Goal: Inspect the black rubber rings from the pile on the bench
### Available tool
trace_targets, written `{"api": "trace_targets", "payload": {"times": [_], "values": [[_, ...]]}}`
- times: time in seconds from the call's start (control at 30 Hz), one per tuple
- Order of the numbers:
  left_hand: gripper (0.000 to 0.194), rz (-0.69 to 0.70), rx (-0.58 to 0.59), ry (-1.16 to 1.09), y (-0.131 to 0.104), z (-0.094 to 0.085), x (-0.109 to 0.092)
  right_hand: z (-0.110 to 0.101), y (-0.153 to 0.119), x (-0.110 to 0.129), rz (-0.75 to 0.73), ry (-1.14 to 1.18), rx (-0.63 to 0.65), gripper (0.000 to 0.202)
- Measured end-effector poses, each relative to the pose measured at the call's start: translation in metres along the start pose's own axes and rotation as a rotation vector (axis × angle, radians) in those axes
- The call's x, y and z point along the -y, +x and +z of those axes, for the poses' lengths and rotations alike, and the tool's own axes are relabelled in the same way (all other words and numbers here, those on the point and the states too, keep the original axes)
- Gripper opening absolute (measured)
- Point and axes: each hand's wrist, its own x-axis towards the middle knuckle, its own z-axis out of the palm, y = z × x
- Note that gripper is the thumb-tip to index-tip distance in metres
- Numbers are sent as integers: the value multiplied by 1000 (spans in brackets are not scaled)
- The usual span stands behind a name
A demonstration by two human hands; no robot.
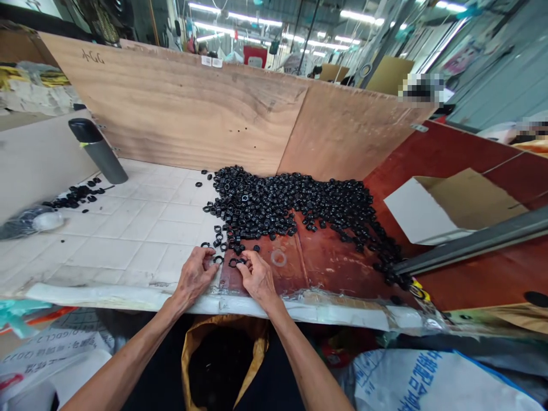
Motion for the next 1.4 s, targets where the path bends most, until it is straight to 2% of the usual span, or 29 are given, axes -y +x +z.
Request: {"api": "trace_targets", "payload": {"times": [0.07, 0.17, 0.27, 0.37, 0.47, 0.57, 0.73, 0.97, 1.13, 1.2, 1.4], "values": [[35, -50, -33, 38, -1, 1, 4, -2, 0, 2, -6, 40, -11, 21], [28, -39, 33, 118, 0, 4, 6, -5, 1, 7, -77, 95, -20, 13], [21, -18, 54, 134, 1, 4, 3, 0, -1, 14, -98, 206, -24, 14], [23, -33, 57, 42, 0, 1, -1, 11, -4, 24, -62, 303, 21, 19], [28, -48, 104, -117, -2, -1, -3, 20, -6, 30, -32, 277, 17, 21], [28, -45, 153, -283, -4, -2, -4, 22, -5, 30, -13, 255, -26, 15], [21, 86, 135, -471, -1, -5, -6, 19, -5, 28, -15, 291, -47, 13], [26, 135, 120, -462, -1, -7, -5, 19, -6, 28, -28, 309, -41, 12], [26, 192, 116, -484, -2, -4, -3, 22, -7, 24, 57, 251, -78, 26], [26, 199, 117, -484, -2, -4, -3, 22, -8, 25, 75, 237, -69, 26], [26, 196, 98, -497, -3, -4, -3, 17, -10, 30, -19, 199, 17, 22]]}}
